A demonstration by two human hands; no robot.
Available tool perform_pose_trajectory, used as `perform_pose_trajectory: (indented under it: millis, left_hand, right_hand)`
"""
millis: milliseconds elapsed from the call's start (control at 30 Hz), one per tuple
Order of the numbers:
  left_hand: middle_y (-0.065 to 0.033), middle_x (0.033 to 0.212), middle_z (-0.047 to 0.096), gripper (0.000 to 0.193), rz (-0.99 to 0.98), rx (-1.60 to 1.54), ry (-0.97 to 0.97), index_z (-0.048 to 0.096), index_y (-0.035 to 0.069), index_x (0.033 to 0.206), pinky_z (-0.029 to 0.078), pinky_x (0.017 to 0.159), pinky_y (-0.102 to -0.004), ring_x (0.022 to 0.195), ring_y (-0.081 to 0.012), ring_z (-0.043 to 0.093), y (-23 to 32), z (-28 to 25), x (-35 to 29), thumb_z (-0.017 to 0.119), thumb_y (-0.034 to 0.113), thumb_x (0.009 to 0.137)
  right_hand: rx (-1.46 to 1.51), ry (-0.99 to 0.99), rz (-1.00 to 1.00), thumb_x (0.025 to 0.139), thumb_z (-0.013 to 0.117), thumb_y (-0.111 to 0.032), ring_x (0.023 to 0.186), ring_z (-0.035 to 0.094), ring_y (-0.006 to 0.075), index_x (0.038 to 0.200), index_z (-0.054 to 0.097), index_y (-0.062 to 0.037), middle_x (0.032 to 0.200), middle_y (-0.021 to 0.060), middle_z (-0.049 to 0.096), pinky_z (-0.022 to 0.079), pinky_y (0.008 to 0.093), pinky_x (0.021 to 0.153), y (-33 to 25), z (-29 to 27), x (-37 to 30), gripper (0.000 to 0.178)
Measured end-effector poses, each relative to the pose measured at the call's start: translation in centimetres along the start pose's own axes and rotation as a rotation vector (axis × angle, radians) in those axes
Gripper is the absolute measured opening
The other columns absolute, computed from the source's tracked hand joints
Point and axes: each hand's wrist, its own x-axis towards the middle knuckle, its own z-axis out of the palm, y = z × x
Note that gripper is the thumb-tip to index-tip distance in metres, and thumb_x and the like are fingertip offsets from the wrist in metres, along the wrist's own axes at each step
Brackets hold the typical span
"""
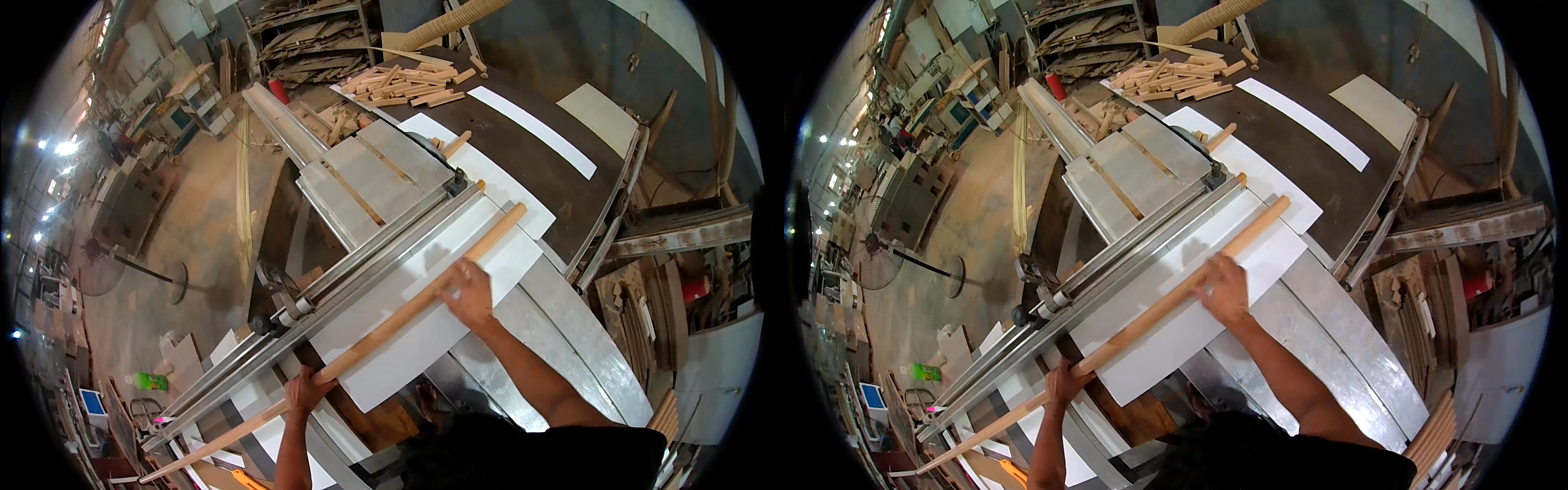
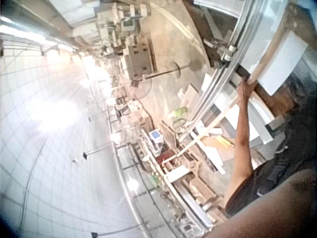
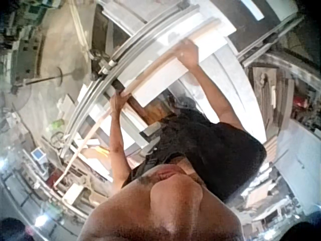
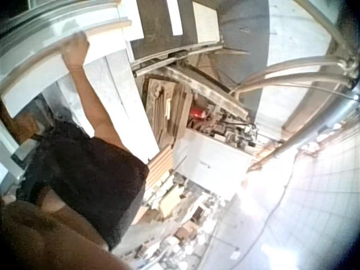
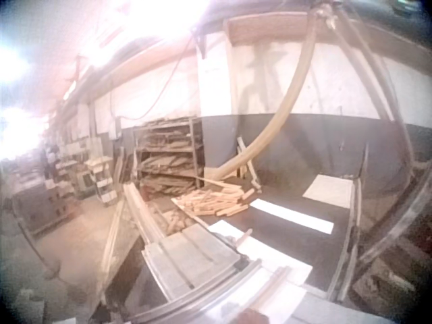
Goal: The person uses a table saw to cut long wooden dowels into shorter pieces. They feed each dowel through the saw, collect the cut pieces, and stack them on the table. The person also retrieves additional dowels from a plastic-wrapped bundle on the floor and continues cutting.
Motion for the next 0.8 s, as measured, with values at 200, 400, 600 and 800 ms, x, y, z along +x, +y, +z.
perform_pose_trajectory:
  millis: [200,400,600,800]
  left_hand:
    - [-0.0144,0.098,0.070,0.043,0.392,0.115,0.158,0.068,0.006,0.100,0.053,0.082,-0.0470,0.094,-0.0358,0.067,-2.1,-0.5,2.7,0.088,0.030,0.071]
    - [-0.0154,0.125,0.058,0.056,0.270,0.261,0.634,0.062,0.007,0.122,0.041,0.101,-0.0522,0.118,-0.0367,0.054,-0.8,-0.9,1.9,0.085,0.027,0.075]
    - [-0.0205,0.140,0.050,0.076,0.390,0.159,0.617,0.050,0.004,0.139,0.032,0.112,-0.0574,0.131,-0.0395,0.047,4.5,-0.7,3.8,0.083,0.030,0.075]
    - [-0.0203,0.147,0.045,0.099,0.517,0.040,0.313,0.038,0.002,0.150,0.028,0.116,-0.0579,0.136,-0.0410,0.041,15.3,-0.6,11.0,0.087,0.041,0.073]
  right_hand:
    - [0.209,0.302,0.684,0.093,0.068,-0.023,0.069,0.070,0.0338,0.146,0.037,0.0131,0.084,0.0237,0.070,0.057,0.0441,0.062,5.6,6.1,5.9,0.072]
    - [0.720,0.192,0.830,0.098,0.060,-0.020,0.042,0.060,0.0226,0.151,0.037,0.0039,0.066,0.0164,0.067,0.049,0.0359,0.039,1.7,6.1,10.1,0.063]
    - [0.703,0.366,0.774,0.099,0.058,-0.023,0.051,0.065,0.0261,0.150,0.040,0.0001,0.068,0.0134,0.067,0.054,0.0405,0.049,3.1,8.3,11.0,0.060]
    - [0.291,0.386,0.678,0.093,0.056,-0.016,0.058,0.068,0.0329,0.148,0.042,0.0048,0.068,0.0188,0.068,0.054,0.0450,0.054,8.9,11.3,12.0,0.060]
